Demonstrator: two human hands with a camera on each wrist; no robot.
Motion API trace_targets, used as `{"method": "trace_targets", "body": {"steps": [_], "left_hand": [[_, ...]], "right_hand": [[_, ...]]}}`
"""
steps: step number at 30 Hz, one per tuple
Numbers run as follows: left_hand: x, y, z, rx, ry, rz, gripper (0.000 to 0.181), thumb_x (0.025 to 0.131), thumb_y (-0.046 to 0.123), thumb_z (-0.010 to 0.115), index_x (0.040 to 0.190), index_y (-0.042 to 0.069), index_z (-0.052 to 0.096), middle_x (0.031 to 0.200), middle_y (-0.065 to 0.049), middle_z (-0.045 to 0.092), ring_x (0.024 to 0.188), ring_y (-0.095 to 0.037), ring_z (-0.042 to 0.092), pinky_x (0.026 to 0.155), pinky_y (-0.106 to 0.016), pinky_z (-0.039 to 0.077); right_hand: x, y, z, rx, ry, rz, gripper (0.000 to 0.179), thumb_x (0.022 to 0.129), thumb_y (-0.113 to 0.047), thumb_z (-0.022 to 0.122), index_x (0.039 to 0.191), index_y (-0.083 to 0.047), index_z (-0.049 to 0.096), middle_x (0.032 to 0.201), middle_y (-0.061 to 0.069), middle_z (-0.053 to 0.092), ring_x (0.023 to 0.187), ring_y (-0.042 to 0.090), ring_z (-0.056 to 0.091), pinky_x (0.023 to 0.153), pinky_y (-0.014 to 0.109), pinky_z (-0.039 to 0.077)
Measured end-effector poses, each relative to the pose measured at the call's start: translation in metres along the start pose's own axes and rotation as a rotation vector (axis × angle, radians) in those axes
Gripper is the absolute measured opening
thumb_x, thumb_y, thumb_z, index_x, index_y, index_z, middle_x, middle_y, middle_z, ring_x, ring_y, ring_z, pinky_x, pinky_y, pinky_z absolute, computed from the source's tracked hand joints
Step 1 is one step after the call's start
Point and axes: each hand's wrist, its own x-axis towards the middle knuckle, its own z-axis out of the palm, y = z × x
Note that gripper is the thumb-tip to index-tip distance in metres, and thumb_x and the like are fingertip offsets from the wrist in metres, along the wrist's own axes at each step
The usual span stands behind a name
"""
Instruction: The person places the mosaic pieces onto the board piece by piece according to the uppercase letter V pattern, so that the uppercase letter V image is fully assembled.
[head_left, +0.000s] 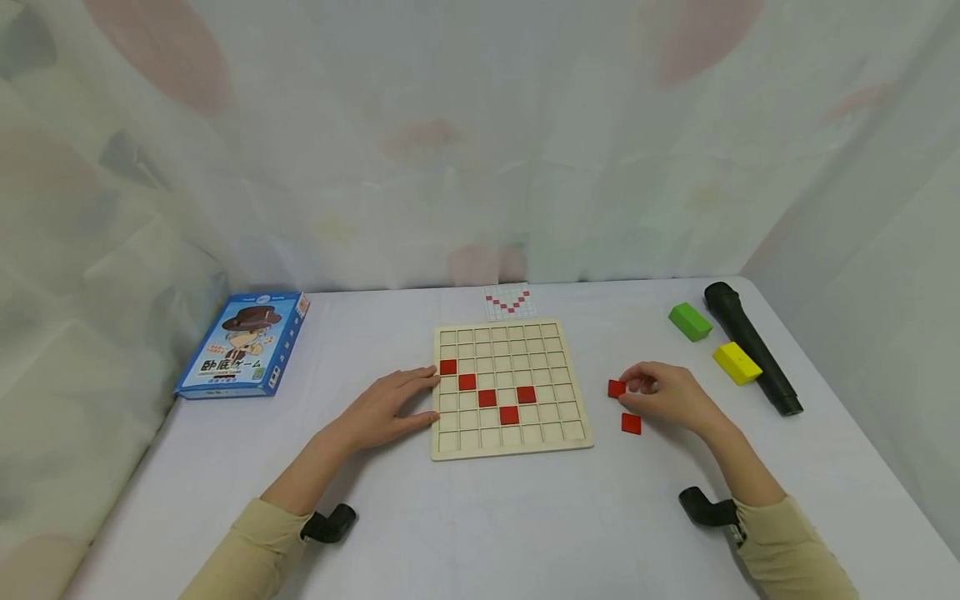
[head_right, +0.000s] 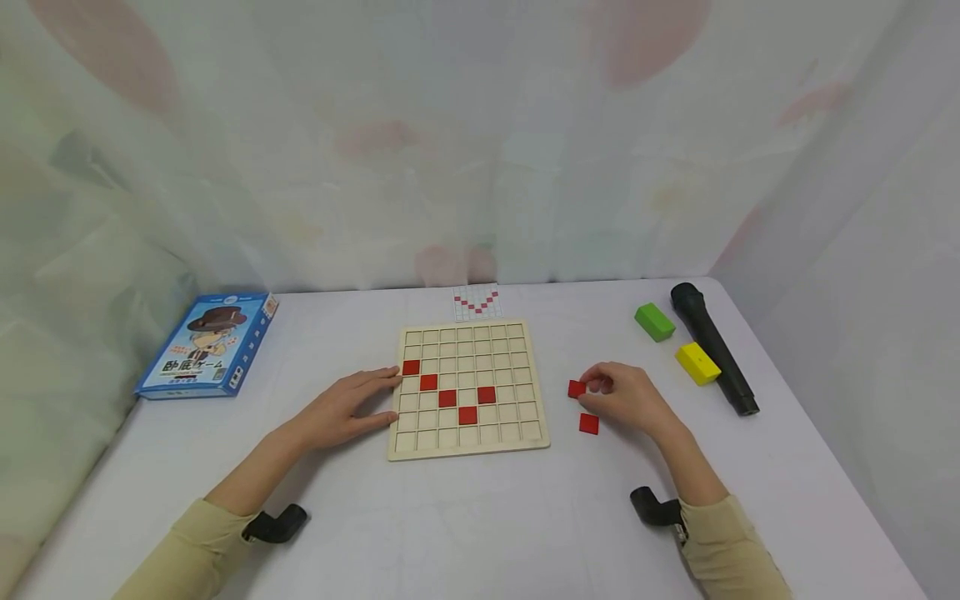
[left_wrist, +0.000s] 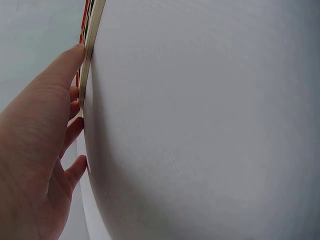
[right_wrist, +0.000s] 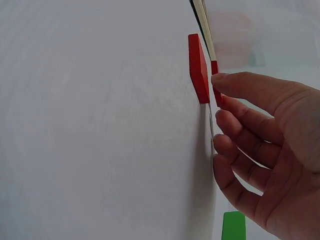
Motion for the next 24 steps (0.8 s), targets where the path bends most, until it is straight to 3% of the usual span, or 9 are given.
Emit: {"method": "trace_targets", "body": {"steps": [10,24], "left_hand": [[0.0,0.002,-0.001,-0.007,0.003,-0.004,0.062,0.09,0.048,0.066,0.141,0.013,0.054,0.15,-0.007,0.044,0.137,-0.026,0.04,0.113,-0.049,0.03],[0.001,0.0,0.0,0.0,-0.006,-0.011,0.062,0.091,0.049,0.064,0.141,0.014,0.053,0.15,-0.005,0.044,0.137,-0.025,0.039,0.114,-0.047,0.029]], "right_hand": [[0.015,-0.017,0.013,0.021,0.014,-0.07,0.022,0.084,-0.018,0.077,0.102,-0.008,0.069,0.081,-0.002,0.06,0.079,0.018,0.054,0.065,0.029,0.048],[0.041,-0.049,0.034,0.077,-0.037,-0.078,0.024,0.083,-0.018,0.078,0.102,-0.008,0.069,0.082,-0.001,0.059,0.08,0.018,0.053,0.067,0.03,0.046]]}}
